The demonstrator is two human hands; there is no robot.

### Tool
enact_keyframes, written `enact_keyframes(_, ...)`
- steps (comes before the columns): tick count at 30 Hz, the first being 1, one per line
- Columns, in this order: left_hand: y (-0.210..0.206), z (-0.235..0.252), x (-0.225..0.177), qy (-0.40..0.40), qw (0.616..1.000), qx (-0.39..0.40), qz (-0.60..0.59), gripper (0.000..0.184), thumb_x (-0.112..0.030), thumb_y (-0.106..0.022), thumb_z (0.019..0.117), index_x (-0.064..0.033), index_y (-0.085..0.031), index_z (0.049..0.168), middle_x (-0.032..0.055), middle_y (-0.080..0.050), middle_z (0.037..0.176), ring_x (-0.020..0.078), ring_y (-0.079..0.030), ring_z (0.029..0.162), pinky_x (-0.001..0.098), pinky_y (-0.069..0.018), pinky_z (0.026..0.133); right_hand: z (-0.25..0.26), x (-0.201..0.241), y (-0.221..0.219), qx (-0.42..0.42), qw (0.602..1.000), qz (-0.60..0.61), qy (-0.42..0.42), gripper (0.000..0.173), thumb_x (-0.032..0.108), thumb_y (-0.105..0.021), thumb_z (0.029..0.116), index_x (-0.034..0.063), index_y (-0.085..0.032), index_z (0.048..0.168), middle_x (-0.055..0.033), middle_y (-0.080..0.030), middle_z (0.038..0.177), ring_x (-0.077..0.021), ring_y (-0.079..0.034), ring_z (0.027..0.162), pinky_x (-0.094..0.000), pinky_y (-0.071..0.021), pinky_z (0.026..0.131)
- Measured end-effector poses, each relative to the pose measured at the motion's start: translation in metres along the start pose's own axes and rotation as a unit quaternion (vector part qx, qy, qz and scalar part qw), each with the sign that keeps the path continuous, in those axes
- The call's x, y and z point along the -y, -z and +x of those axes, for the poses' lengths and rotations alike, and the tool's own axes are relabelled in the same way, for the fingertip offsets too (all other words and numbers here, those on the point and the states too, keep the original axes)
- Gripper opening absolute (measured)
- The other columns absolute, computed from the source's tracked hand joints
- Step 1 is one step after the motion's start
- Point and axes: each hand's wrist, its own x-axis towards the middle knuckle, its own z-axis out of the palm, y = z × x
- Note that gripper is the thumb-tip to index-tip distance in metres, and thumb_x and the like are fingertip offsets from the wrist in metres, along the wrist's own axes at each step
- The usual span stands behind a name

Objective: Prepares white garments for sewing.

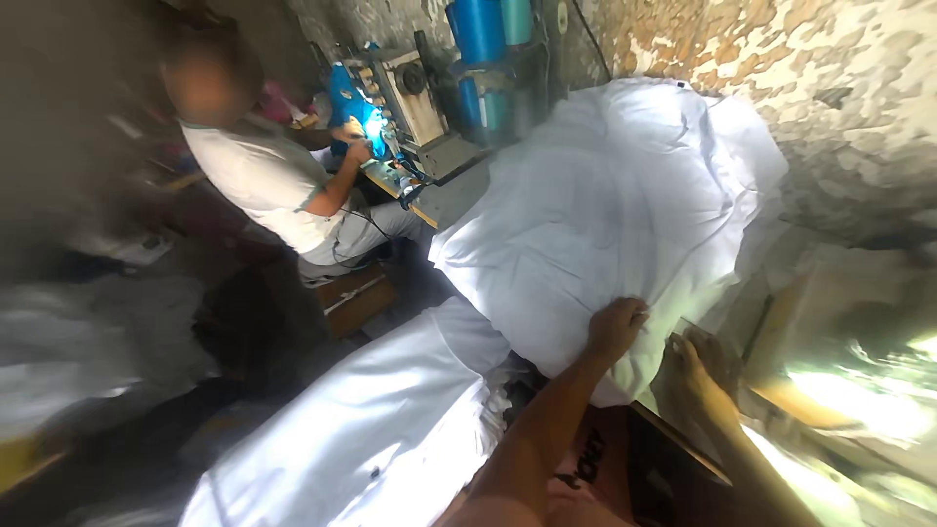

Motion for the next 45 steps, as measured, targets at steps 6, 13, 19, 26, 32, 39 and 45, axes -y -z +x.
enact_keyframes(6, -0.001, 0.0, 0.002, -0.003, 1.0, -0.007, 0.005, 0.029, -0.017, -0.056, 0.1041, -0.0014, -0.07, 0.123, 0.0159, -0.073, 0.115, 0.0272, -0.07, 0.105, 0.0442, -0.0535, 0.095, 0.001, 0.001, -0.002, -0.004, 1.0, 0.0, -0.001, 0.046, 0.035, -0.039, 0.1097, 0.0148, -0.054, 0.149, -0.0186, -0.04, 0.16, -0.0446, -0.026, 0.152, -0.072, -0.0163, 0.117)
enact_keyframes(13, -0.001, -0.002, 0.002, -0.021, 1.0, -0.02, -0.005, 0.027, -0.016, -0.056, 0.1035, 0.0001, -0.071, 0.121, 0.0171, -0.073, 0.114, 0.0273, -0.07, 0.104, 0.0432, -0.0536, 0.094, 0.002, 0.001, -0.004, -0.018, 1.0, 0.007, 0.001, 0.045, 0.035, -0.04, 0.1095, 0.0133, -0.056, 0.146, -0.0189, -0.042, 0.159, -0.0463, -0.028, 0.151, -0.0739, -0.0214, 0.113)
enact_keyframes(19, -0.005, -0.003, 0.006, -0.053, 0.998, -0.043, -0.01, 0.025, -0.013, -0.058, 0.1021, 0.0017, -0.072, 0.116, 0.0184, -0.073, 0.111, 0.0285, -0.071, 0.102, 0.0442, -0.0554, 0.091, 0.003, -0.007, -0.01, -0.026, 0.999, 0.016, 0.017, 0.046, 0.033, -0.04, 0.1096, 0.0099, -0.053, 0.148, -0.0238, -0.04, 0.158, -0.0483, -0.028, 0.15, -0.0701, -0.0199, 0.117)
enact_keyframes(26, -0.002, -0.003, 0.003, -0.052, 0.998, -0.034, 0.002, 0.025, -0.013, -0.056, 0.1028, 0.0017, -0.072, 0.115, 0.0186, -0.072, 0.111, 0.0288, -0.071, 0.102, 0.0443, -0.0554, 0.09, 0.003, -0.007, -0.012, -0.025, 0.999, 0.032, 0.01, 0.047, 0.034, -0.04, 0.1095, 0.0091, -0.054, 0.147, -0.0241, -0.04, 0.158, -0.0485, -0.027, 0.15, -0.07, -0.018, 0.118)
enact_keyframes(32, -0.003, -0.003, 0.001, -0.042, 0.999, -0.03, 0.014, 0.025, -0.014, -0.054, 0.1038, 0.0006, -0.072, 0.114, 0.0181, -0.072, 0.112, 0.029, -0.071, 0.102, 0.0451, -0.0554, 0.09, 0.002, -0.007, -0.011, -0.015, 0.999, 0.044, -0.003, 0.048, 0.034, -0.04, 0.1094, 0.0102, -0.052, 0.15, -0.0245, -0.037, 0.16, -0.0487, -0.025, 0.151, -0.0688, -0.0206, 0.119)
enact_keyframes(39, -0.005, -0.003, 0.002, -0.043, 0.998, -0.033, 0.013, 0.025, -0.014, -0.056, 0.103, 0.0012, -0.072, 0.114, 0.0182, -0.072, 0.111, 0.0281, -0.071, 0.101, 0.0436, -0.0556, 0.089, 0.0, -0.004, -0.007, -0.021, 0.999, 0.047, 0.001, 0.047, 0.032, -0.042, 0.109, 0.0106, -0.053, 0.149, -0.0234, -0.037, 0.16, -0.0487, -0.025, 0.151, -0.071, -0.0193, 0.117)
enact_keyframes(45, -0.007, -0.002, 0.004, -0.054, 0.998, -0.042, 0.013, 0.024, -0.013, -0.056, 0.1027, 0.0017, -0.073, 0.112, 0.0189, -0.072, 0.109, 0.0289, -0.071, 0.098, 0.0434, -0.0558, 0.087, 0.0, -0.004, -0.007, -0.033, 0.998, 0.045, 0.007, 0.046, 0.033, -0.042, 0.1092, 0.0096, -0.054, 0.147, -0.0244, -0.038, 0.159, -0.049, -0.025, 0.151, -0.0719, -0.0125, 0.118)
